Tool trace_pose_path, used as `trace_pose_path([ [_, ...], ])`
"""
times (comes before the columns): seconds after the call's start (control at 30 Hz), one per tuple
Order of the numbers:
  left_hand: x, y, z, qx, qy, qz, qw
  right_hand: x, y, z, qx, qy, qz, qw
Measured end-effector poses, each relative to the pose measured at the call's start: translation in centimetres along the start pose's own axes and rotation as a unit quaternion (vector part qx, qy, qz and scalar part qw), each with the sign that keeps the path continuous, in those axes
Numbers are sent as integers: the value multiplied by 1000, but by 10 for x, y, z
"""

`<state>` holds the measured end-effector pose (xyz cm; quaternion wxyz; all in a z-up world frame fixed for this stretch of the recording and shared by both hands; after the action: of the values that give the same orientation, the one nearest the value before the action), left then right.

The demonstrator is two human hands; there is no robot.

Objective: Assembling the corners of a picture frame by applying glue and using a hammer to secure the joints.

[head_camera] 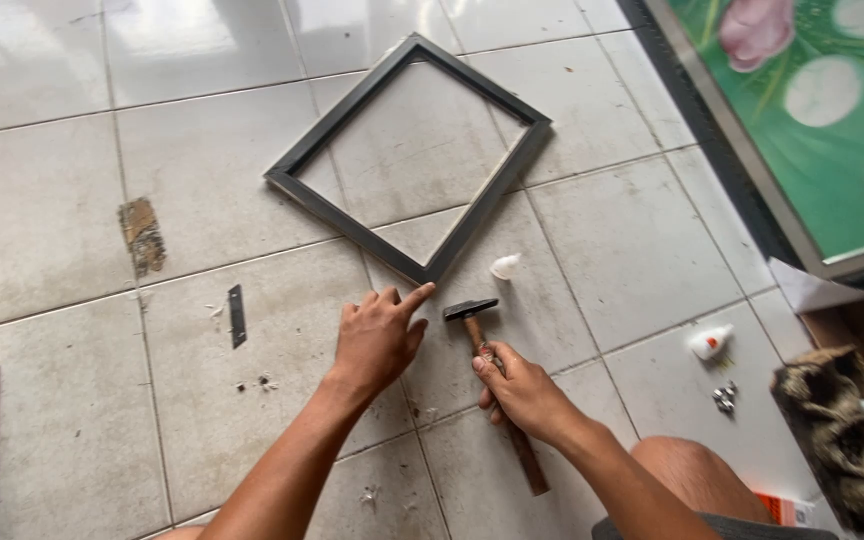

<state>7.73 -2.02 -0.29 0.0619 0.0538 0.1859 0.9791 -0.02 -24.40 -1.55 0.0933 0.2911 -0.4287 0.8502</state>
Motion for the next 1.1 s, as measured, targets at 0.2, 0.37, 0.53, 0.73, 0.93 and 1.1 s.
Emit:
trace_pose_path([
  [0.2,29,58,43,71,107,-73,989,80,-2,117,82,84,11,993],
  [0.37,69,137,24,146,80,-121,979,129,132,232,81,227,-63,969],
  [0.53,79,284,-29,283,-106,-94,949,108,282,283,-21,420,-84,903],
  [0.73,22,430,-187,340,-186,-36,921,78,325,275,76,467,-123,873],
  [0.93,36,455,-187,1,-103,-105,989,93,271,270,83,422,-76,900],
  [1.1,28,445,-214,-56,-117,-113,985,106,253,273,68,437,-37,896],
])
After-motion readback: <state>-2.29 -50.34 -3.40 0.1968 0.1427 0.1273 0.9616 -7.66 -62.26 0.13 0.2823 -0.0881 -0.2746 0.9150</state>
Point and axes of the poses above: each hand's wrist, its own x-axis away from the middle knuckle, its own z-axis out of the back of the hand, y = z × x, the point moved 8 cm from there along -x, towards the middle knuckle, and after that the axes turned 7 degrees about z, right-handed, at the moved point
